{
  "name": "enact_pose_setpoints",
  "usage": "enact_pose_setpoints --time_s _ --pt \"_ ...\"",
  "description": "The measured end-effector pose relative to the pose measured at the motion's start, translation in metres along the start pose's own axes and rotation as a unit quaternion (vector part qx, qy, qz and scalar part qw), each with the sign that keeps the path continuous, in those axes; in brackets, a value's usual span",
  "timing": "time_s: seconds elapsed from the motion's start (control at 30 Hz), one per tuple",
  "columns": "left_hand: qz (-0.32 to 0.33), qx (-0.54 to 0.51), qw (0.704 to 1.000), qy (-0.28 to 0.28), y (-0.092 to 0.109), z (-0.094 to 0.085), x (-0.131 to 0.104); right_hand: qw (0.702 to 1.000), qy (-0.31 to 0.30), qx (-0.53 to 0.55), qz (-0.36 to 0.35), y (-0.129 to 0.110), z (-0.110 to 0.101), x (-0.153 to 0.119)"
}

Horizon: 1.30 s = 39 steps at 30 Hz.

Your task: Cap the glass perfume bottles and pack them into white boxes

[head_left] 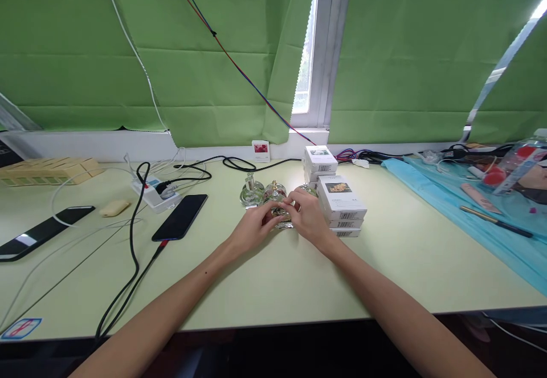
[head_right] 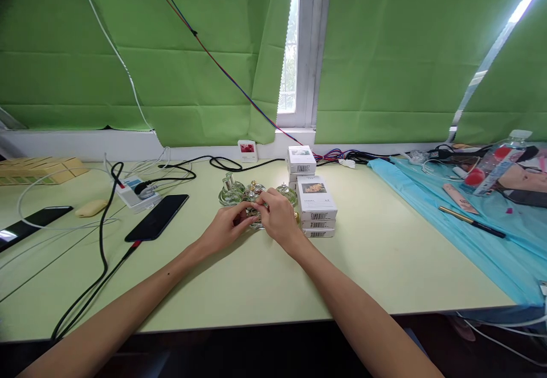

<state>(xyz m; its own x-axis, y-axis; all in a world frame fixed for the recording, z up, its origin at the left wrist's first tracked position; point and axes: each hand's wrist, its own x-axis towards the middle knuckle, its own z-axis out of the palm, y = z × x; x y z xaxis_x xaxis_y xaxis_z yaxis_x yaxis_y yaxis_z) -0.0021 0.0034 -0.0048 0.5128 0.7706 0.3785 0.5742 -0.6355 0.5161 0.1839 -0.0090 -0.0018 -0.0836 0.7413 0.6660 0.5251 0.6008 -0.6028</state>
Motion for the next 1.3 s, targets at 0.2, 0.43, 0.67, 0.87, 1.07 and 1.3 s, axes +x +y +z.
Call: enact_pose_setpoints --time_s 0.2,0.43,0.67,0.87,1.07,1.3 --pt "-0.001 -0.002 1.000 0.004 -0.0003 0.0001 0.0000 1.000 0.001 -0.014 -0.002 0.0003 0.0001 0.0009" --pt "0.003 -0.004 1.000 0.004 0.0002 0.0000 0.0004 1.000 0.008 -0.020 0.000 -0.0002 0.0006 0.0012" --pt "0.001 -0.004 1.000 -0.002 0.0006 -0.0007 0.0009 1.000 0.010 -0.021 0.003 -0.0006 0.0010 -0.0009" --pt "-0.002 -0.006 1.000 -0.006 0.0015 -0.0011 0.0006 0.999 0.003 -0.038 0.006 -0.0044 -0.0005 -0.0021" --pt "-0.008 -0.009 1.000 -0.010 0.0037 -0.0018 0.0010 0.998 -0.006 -0.055 0.010 -0.0073 -0.0018 -0.0033" --pt "-0.013 -0.004 1.000 -0.013 0.0041 -0.0018 0.0008 0.998 -0.013 -0.065 0.010 -0.0074 -0.0015 -0.0041"
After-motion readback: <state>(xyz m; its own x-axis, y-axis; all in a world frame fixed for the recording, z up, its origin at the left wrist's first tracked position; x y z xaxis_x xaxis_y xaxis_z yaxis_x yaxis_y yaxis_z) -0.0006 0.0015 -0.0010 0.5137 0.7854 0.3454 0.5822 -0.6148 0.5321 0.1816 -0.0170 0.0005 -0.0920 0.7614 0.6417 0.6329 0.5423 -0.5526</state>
